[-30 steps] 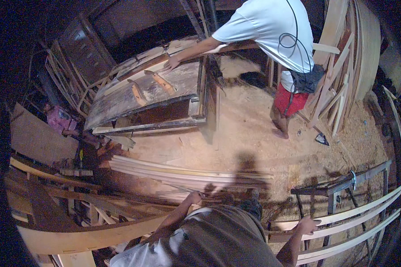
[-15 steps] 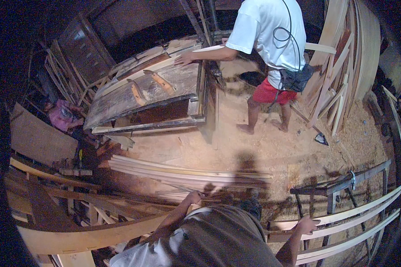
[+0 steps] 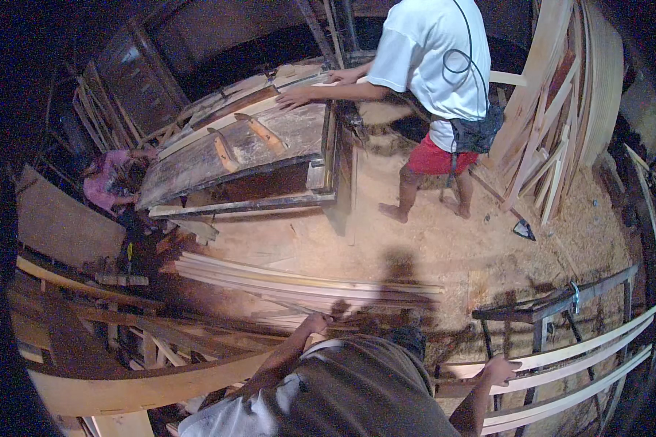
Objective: The person feeds thin strips of wood through a table saw by hand while an assistant supports the long pieces. The person pushes each piece past the blade and then moves it to a stack on a wooden rack.
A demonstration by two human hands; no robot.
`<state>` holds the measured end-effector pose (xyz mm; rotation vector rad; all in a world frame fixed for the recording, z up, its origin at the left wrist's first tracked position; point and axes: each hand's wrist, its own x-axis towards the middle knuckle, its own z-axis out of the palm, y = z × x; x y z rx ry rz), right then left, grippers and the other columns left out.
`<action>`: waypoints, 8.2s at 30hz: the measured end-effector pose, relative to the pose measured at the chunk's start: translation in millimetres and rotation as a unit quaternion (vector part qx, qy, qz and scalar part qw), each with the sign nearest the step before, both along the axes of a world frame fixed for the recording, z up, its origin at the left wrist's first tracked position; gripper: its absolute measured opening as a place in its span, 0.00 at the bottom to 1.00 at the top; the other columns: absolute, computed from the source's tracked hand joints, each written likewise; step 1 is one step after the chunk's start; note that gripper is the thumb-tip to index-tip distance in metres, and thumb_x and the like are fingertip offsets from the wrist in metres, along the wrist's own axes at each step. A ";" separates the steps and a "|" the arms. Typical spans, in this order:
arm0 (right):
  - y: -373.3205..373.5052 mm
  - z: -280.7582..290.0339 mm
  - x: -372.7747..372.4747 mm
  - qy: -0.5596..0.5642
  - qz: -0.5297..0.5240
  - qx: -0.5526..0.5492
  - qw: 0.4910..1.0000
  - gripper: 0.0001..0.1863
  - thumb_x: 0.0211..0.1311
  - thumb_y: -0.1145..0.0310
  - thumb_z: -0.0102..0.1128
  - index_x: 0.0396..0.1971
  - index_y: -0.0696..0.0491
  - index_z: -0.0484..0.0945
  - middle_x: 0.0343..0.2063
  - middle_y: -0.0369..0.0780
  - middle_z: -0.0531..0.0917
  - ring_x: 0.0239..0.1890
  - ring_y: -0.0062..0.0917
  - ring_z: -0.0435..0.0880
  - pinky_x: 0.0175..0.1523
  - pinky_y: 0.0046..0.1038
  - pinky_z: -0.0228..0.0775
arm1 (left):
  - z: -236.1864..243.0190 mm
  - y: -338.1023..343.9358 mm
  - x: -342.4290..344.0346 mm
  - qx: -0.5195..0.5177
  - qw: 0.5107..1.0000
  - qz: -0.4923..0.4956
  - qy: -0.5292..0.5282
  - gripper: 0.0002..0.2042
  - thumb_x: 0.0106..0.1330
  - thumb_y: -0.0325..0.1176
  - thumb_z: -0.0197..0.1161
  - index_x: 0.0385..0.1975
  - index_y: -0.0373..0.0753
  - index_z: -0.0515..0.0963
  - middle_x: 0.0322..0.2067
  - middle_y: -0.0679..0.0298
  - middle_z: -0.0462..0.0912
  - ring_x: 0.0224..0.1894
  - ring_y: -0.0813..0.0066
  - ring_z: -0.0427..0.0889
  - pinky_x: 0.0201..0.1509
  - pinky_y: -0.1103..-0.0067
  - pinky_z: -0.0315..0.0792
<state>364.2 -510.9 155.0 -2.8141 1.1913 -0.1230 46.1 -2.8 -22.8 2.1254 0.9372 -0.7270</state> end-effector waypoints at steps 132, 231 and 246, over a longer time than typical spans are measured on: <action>164.1 -78.4 133.9 0.304 0.544 0.268 0.735 0.19 0.59 0.52 0.54 0.38 0.54 0.75 0.29 0.47 0.81 0.30 0.37 0.80 0.28 0.37 0.67 | 322.6 405.0 400.7 0.033 0.704 0.526 -0.477 0.11 0.61 0.36 0.54 0.25 0.36 0.78 0.19 0.58 0.78 0.18 0.68 0.75 0.24 0.73 0.68; 346.2 -51.3 194.8 0.311 0.203 0.516 0.772 0.15 0.62 0.59 0.54 0.41 0.54 0.74 0.34 0.43 0.81 0.29 0.31 0.81 0.30 0.31 0.73 | 224.9 796.6 266.0 0.421 0.896 0.116 0.080 0.15 0.62 0.34 0.47 0.39 0.34 0.79 0.45 0.51 0.80 0.47 0.59 0.79 0.49 0.67 0.72; 321.2 -92.3 197.2 0.235 0.370 0.587 0.680 0.16 0.60 0.62 0.57 0.45 0.54 0.74 0.37 0.43 0.80 0.34 0.33 0.80 0.34 0.34 0.74 | 230.2 767.9 297.5 0.464 0.862 0.191 -0.072 0.17 0.64 0.38 0.47 0.43 0.33 0.78 0.45 0.49 0.79 0.47 0.57 0.79 0.49 0.67 0.71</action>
